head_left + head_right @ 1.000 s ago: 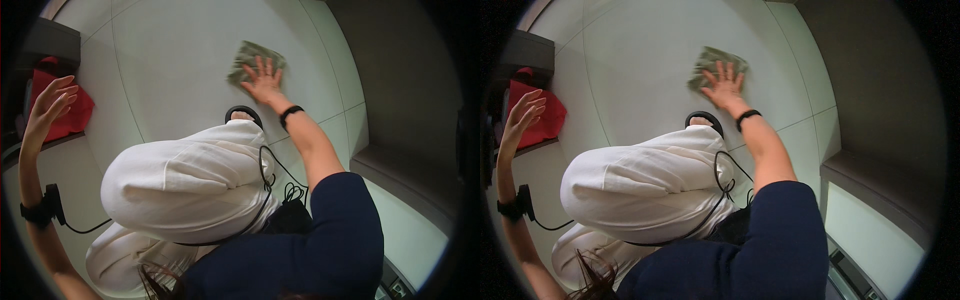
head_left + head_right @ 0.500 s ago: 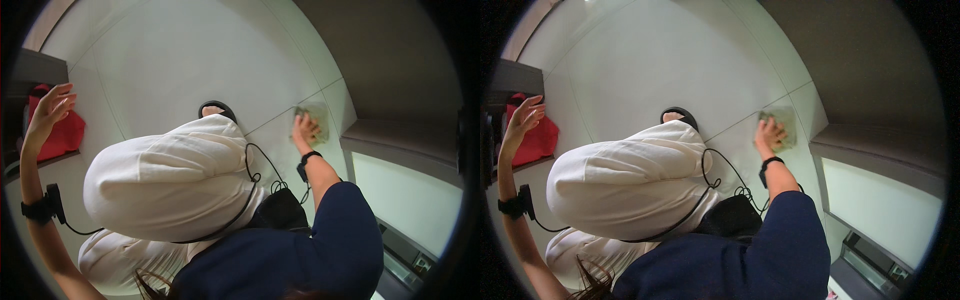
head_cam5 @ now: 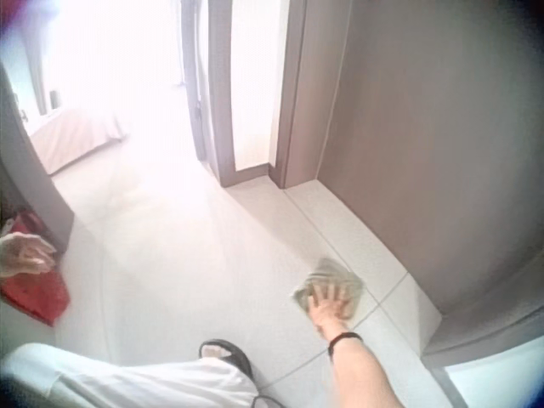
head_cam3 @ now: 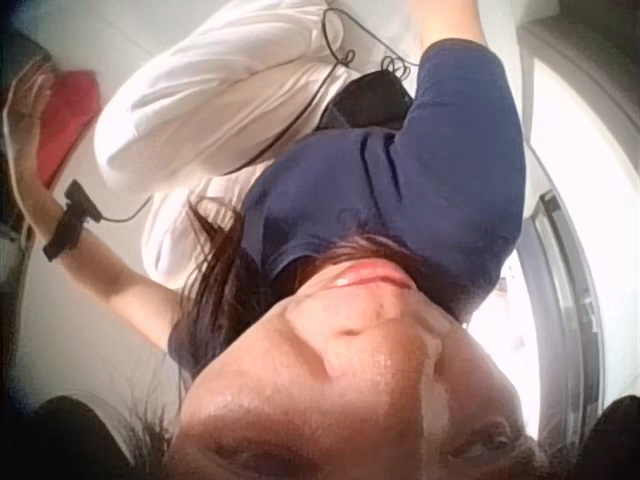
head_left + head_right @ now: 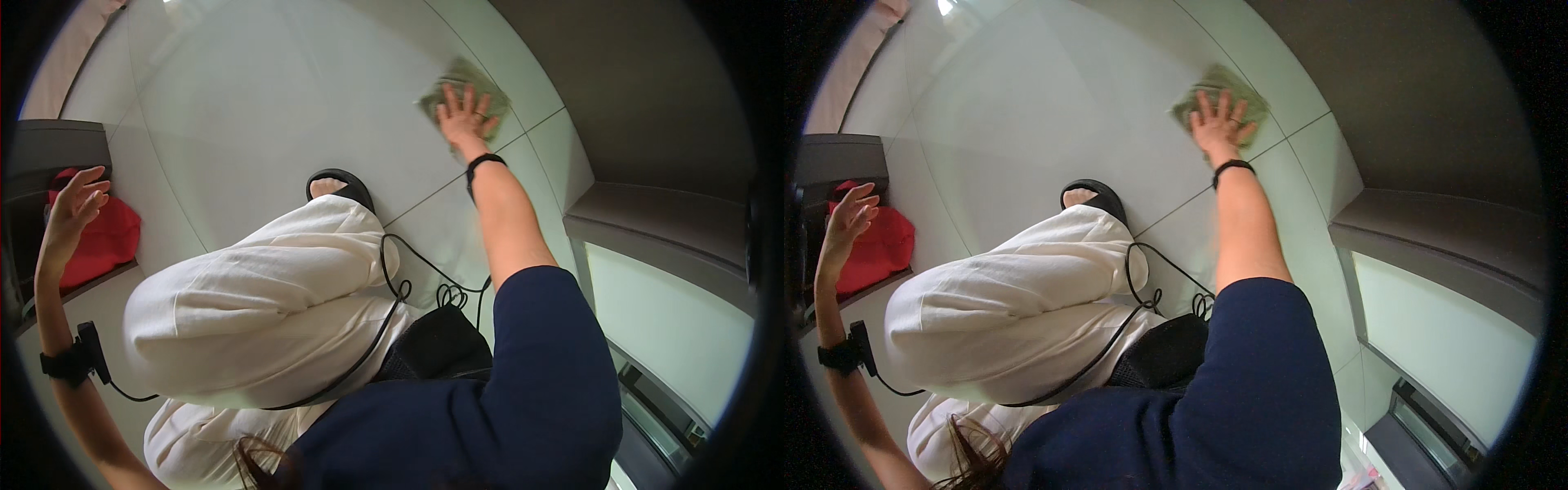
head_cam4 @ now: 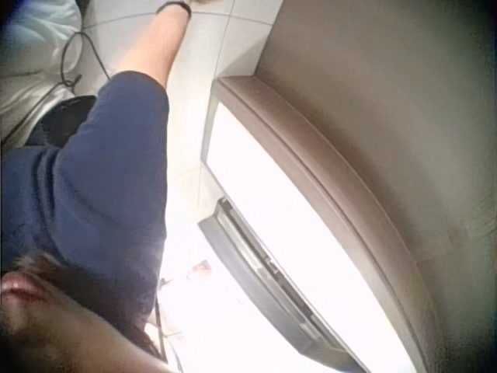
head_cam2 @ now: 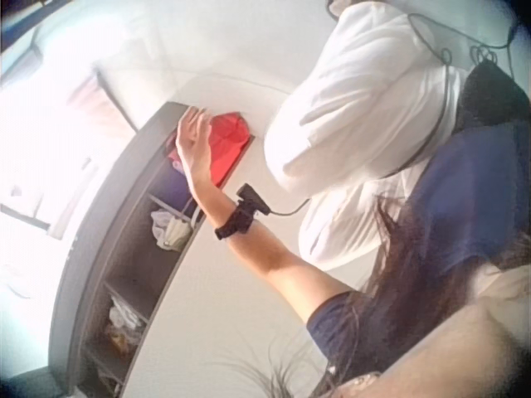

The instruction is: Cleaning the floor using a small towel.

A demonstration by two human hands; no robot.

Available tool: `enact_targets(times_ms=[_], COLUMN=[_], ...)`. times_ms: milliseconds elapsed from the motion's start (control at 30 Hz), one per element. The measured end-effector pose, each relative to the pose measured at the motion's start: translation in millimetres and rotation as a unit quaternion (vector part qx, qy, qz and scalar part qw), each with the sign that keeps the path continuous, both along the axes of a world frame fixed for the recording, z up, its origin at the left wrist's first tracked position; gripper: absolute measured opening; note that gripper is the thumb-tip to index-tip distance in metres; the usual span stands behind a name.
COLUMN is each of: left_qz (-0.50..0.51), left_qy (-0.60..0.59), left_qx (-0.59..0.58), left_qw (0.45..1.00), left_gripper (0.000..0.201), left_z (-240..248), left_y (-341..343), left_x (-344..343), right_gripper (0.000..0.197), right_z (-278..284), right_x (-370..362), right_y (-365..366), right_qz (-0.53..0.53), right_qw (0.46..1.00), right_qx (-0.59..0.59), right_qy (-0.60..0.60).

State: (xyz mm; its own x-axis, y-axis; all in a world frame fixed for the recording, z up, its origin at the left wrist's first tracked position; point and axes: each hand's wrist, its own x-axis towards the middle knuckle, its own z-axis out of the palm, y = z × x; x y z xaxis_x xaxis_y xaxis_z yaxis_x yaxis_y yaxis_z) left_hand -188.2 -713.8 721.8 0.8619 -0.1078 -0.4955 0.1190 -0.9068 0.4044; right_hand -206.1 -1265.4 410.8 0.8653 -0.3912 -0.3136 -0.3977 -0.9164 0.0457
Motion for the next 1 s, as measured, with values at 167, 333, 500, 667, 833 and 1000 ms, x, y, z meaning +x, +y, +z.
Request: enact_targets(times_ms=[167, 333, 500, 667, 833, 1000], left_qz=[-0.034, -0.085, -0.093, -0.057, -0.023, -0.022], left_qy=[-0.051, -0.06, -0.083, -0.052, -0.026, -0.001], left_qx=[0.001, 0.004, -0.023, -0.019, -0.086, -0.099], left_qw=[0.998, 0.995, 0.992, 0.997, 0.996, 0.995], left_gripper=[0.046, 0.047, 0.045, 0.042, 0.04, 0.036], left_z=[11.3, 6.8, 14.4, 7.3, -17.2, -22.3], left_y=[5.1, -3.3, 0.5, 17.6, 44.1, 40.4], left_x=[-2.2, 19.0, 7.7, 0.5, -2.9, -11.8], right_gripper=[0.056, 0.055, 0.047, 0.019, 0.024, 0.048], right_z=[6.7, 10.0, 6.6, 11.8, 8.0, 9.9], right_x=[-88.0, -228.7, -300.7, -260.4, -130.4, -74.8], right_y=[-72.6, -82.8, -54.3, -46.6, 17.2, 96.9], right_qz=[-0.2, -0.312, -0.368, -0.46, -0.061, 0.096], right_qw=[0.979, 0.949, 0.927, 0.848, 0.919, 0.985], right_qx=[0.014, 0.038, -0.052, -0.03, 0.114, 0.02], right_qy=[-0.041, -0.039, -0.059, -0.261, -0.372, -0.14])
